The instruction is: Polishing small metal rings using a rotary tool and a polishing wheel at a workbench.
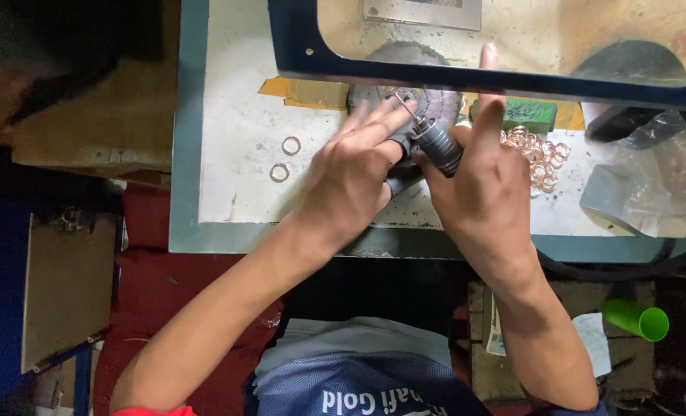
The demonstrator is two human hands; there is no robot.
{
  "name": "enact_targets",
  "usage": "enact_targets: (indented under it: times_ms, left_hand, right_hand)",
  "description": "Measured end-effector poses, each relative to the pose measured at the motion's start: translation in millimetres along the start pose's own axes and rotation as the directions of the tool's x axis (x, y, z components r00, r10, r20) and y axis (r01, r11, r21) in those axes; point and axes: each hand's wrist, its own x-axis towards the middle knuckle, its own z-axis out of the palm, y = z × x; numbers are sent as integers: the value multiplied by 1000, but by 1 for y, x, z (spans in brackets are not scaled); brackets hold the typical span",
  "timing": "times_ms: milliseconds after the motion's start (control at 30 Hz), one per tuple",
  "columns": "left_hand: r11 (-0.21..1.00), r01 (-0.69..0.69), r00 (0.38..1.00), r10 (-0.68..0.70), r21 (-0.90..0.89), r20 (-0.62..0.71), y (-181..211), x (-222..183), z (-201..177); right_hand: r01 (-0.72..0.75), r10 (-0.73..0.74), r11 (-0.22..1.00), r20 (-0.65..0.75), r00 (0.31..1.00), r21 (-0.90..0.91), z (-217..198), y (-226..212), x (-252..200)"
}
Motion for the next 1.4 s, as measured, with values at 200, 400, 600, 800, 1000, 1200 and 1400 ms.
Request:
enact_targets:
  times_ms: [200,400,600,800,1000,1200,1400]
  left_hand:
    - [1000,-29,998,28,2,49,-7,5,3]
    - [988,-112,993,116,104,-34,-17,2,16]
    - [973,-196,980,197,123,3,-18,3,8]
    - [976,-180,983,174,124,60,-18,9,-1]
    - [955,-235,966,209,180,152,-21,14,-9]
    - [947,-270,958,245,177,148,-24,18,-10]
    - [939,-306,943,277,156,183,-24,20,-14]
  right_hand:
    - [-5,5,1000,22,1000,-4,-3,-5,2]
    - [-76,75,997,23,997,28,3,5,-6]
    - [-81,81,997,11,997,5,-10,-10,-12]
    - [-524,505,851,216,835,34,-40,-12,-28]
    - [-308,312,892,-43,949,-330,-39,65,-56]
    - [-351,347,858,-80,934,-375,-44,83,-53]
    - [-363,361,866,-73,930,-345,-45,85,-48]
